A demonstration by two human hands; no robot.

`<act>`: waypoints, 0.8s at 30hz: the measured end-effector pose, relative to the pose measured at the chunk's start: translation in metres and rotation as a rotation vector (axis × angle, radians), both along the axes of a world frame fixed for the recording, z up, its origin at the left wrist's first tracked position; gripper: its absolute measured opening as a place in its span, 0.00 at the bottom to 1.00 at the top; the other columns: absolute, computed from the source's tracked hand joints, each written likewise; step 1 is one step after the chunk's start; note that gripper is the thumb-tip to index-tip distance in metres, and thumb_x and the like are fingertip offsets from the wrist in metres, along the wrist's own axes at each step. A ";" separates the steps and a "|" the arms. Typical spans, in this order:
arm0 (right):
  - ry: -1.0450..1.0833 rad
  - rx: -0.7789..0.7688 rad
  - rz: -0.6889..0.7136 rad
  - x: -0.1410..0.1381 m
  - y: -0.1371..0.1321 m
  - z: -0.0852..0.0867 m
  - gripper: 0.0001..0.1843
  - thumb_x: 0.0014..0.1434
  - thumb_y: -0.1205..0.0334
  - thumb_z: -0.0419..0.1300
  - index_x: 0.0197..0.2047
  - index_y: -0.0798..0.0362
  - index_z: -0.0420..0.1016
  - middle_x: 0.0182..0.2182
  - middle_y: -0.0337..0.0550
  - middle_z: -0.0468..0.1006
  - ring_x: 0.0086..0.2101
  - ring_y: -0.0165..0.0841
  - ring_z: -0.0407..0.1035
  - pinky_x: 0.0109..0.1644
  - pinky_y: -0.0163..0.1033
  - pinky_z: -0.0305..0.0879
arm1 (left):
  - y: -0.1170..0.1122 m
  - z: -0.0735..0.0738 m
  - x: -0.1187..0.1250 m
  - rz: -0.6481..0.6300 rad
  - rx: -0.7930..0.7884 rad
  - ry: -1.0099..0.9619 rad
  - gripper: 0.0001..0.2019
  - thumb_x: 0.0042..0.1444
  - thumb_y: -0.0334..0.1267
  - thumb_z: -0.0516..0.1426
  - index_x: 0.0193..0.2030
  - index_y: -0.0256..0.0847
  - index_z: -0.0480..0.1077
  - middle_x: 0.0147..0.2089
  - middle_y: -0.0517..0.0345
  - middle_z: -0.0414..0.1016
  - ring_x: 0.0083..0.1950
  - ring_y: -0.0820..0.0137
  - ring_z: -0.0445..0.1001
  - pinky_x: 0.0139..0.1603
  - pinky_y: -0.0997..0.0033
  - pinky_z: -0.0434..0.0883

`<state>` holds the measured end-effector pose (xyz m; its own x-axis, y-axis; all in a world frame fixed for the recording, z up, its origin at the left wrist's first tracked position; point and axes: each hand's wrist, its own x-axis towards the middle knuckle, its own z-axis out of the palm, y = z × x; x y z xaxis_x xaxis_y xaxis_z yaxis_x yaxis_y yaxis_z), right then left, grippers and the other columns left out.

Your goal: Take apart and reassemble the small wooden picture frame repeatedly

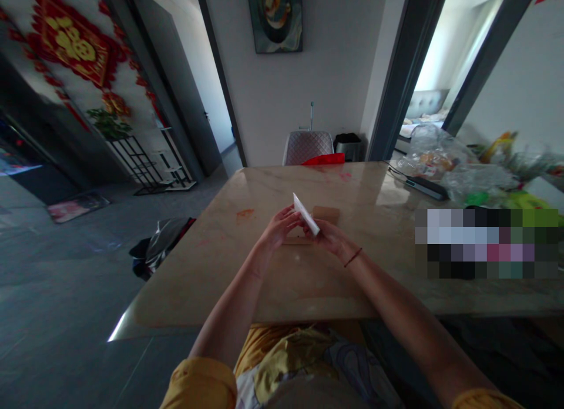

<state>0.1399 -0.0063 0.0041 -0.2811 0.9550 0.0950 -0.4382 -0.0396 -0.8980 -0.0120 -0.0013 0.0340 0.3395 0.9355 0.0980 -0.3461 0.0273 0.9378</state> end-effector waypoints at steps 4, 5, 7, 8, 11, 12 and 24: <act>0.074 -0.184 0.116 0.001 -0.001 0.000 0.08 0.56 0.68 0.54 0.36 0.52 0.74 0.29 0.41 0.78 0.23 0.27 0.67 0.27 0.32 0.67 | 0.001 -0.002 0.000 0.029 0.031 0.038 0.19 0.39 0.43 0.68 0.37 0.34 0.74 0.33 0.54 0.76 0.32 0.73 0.73 0.38 0.73 0.68; 0.091 -0.190 0.125 0.001 -0.002 0.001 0.08 0.56 0.68 0.54 0.37 0.52 0.74 0.30 0.41 0.78 0.23 0.26 0.67 0.27 0.31 0.67 | 0.002 -0.002 0.000 0.034 0.034 0.046 0.19 0.39 0.44 0.68 0.35 0.34 0.73 0.32 0.55 0.76 0.31 0.73 0.73 0.37 0.73 0.68; 0.099 -0.191 0.143 0.001 -0.002 0.001 0.08 0.56 0.68 0.55 0.38 0.51 0.74 0.31 0.40 0.78 0.23 0.25 0.67 0.27 0.30 0.66 | 0.002 -0.003 0.000 0.043 0.038 0.056 0.19 0.38 0.45 0.68 0.33 0.34 0.73 0.31 0.56 0.76 0.28 0.74 0.72 0.35 0.73 0.68; 0.095 -0.189 0.142 0.000 -0.003 0.001 0.08 0.56 0.67 0.55 0.38 0.51 0.74 0.31 0.40 0.78 0.23 0.26 0.67 0.27 0.30 0.66 | 0.002 -0.003 0.000 0.044 0.040 0.058 0.19 0.38 0.45 0.68 0.33 0.34 0.73 0.30 0.56 0.76 0.28 0.74 0.72 0.35 0.73 0.68; 0.072 -0.193 0.103 -0.002 -0.001 -0.001 0.07 0.55 0.66 0.56 0.37 0.51 0.74 0.29 0.41 0.78 0.22 0.27 0.67 0.25 0.32 0.67 | 0.004 -0.006 -0.001 0.044 0.041 0.051 0.18 0.38 0.45 0.68 0.33 0.34 0.73 0.32 0.56 0.76 0.29 0.74 0.73 0.37 0.73 0.69; 0.067 -0.201 0.074 -0.002 0.000 -0.002 0.07 0.54 0.66 0.57 0.37 0.52 0.74 0.29 0.41 0.78 0.22 0.27 0.67 0.25 0.32 0.67 | 0.005 -0.007 -0.001 0.042 0.038 0.045 0.19 0.39 0.44 0.68 0.35 0.35 0.74 0.33 0.55 0.77 0.30 0.74 0.73 0.38 0.73 0.69; 0.010 0.008 -0.551 0.032 0.017 -0.005 0.20 0.42 0.57 0.65 0.39 0.50 0.68 0.30 0.37 0.77 0.31 0.31 0.72 0.36 0.38 0.69 | 0.011 -0.003 -0.002 0.012 -0.151 -0.037 0.17 0.52 0.50 0.60 0.37 0.37 0.74 0.37 0.52 0.78 0.37 0.69 0.76 0.39 0.70 0.71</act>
<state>0.1716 0.0105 -0.0006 0.2610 0.9598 0.1029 -0.4009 0.2047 -0.8929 -0.0144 0.0094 0.0315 0.3267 0.9446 -0.0315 -0.3818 0.1624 0.9099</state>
